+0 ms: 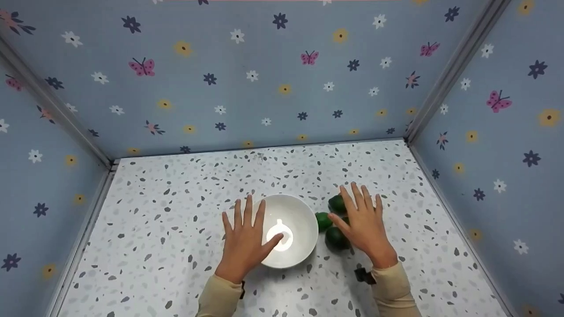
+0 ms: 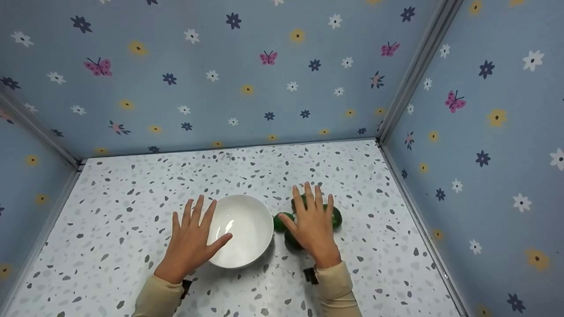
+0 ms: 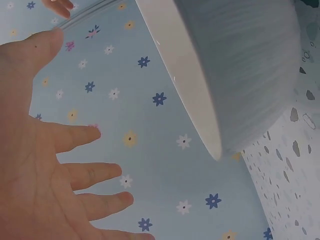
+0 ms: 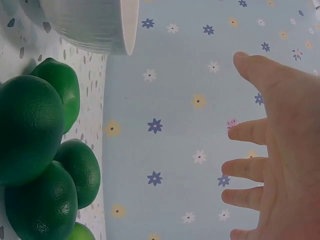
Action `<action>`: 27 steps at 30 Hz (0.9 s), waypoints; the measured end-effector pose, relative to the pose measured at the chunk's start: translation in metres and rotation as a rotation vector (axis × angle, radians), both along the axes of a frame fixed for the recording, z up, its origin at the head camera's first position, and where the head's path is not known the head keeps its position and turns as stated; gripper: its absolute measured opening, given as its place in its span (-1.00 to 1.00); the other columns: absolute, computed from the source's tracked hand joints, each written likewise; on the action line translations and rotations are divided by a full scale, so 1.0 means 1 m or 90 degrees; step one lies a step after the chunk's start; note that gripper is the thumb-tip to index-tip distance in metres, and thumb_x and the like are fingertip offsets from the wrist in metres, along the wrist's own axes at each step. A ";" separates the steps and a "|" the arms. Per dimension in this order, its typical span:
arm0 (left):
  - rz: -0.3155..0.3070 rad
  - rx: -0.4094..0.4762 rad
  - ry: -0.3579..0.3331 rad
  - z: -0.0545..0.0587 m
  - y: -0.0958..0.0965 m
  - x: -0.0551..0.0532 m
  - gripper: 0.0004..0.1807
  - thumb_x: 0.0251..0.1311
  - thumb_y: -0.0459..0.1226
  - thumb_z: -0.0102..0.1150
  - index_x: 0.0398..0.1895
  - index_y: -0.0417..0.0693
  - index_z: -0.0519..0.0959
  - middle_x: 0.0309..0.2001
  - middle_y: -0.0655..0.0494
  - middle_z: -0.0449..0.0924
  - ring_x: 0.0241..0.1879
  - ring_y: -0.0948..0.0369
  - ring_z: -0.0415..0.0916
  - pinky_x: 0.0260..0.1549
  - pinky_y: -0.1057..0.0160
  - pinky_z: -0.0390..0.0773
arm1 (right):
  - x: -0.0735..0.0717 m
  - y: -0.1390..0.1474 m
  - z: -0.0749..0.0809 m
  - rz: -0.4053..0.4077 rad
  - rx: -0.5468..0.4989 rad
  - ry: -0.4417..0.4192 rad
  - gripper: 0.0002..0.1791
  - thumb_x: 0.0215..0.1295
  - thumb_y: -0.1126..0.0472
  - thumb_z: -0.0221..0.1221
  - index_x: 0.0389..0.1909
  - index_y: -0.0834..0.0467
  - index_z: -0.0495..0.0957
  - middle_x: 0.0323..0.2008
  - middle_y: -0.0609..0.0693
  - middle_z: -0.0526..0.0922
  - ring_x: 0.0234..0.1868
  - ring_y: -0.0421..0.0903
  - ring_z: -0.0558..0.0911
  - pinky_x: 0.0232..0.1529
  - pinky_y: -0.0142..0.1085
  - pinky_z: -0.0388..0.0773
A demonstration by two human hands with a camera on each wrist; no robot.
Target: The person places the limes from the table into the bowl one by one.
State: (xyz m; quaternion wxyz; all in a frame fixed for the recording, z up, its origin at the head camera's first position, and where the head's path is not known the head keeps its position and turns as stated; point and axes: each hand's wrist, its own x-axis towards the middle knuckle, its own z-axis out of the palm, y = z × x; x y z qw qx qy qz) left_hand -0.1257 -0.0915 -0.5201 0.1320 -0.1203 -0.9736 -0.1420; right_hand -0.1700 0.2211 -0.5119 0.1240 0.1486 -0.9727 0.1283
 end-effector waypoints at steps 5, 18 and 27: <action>-0.002 0.035 -0.004 -0.004 -0.006 0.002 -0.02 0.25 0.30 0.12 0.54 -0.13 0.18 0.52 -0.31 0.00 0.48 -0.30 -0.08 0.31 -0.45 0.04 | 0.000 0.001 0.000 -0.001 -0.007 -0.007 -0.11 0.40 -0.39 0.00 0.57 0.06 0.14 0.53 0.21 0.09 0.51 0.25 0.03 0.41 0.35 -0.14; 0.065 0.242 -0.194 -0.034 -0.026 0.005 -0.07 0.38 0.03 0.16 0.58 -0.24 -0.02 0.53 -0.31 -0.03 0.48 -0.20 0.00 0.23 -0.31 0.35 | 0.007 0.009 -0.023 0.016 -0.023 0.014 -0.14 0.33 -0.23 0.24 0.47 0.20 0.29 0.41 0.32 0.28 0.39 0.31 0.28 0.34 0.28 0.21; 0.097 0.323 -0.236 -0.051 -0.030 0.004 -0.19 0.42 -0.15 0.13 0.56 -0.31 0.02 0.47 -0.32 0.12 0.41 -0.23 0.16 0.35 -0.19 0.23 | 0.022 0.014 -0.052 0.017 -0.046 0.017 -0.25 0.25 -0.10 0.36 0.33 0.27 0.46 0.24 0.33 0.45 0.24 0.33 0.43 0.17 0.29 0.41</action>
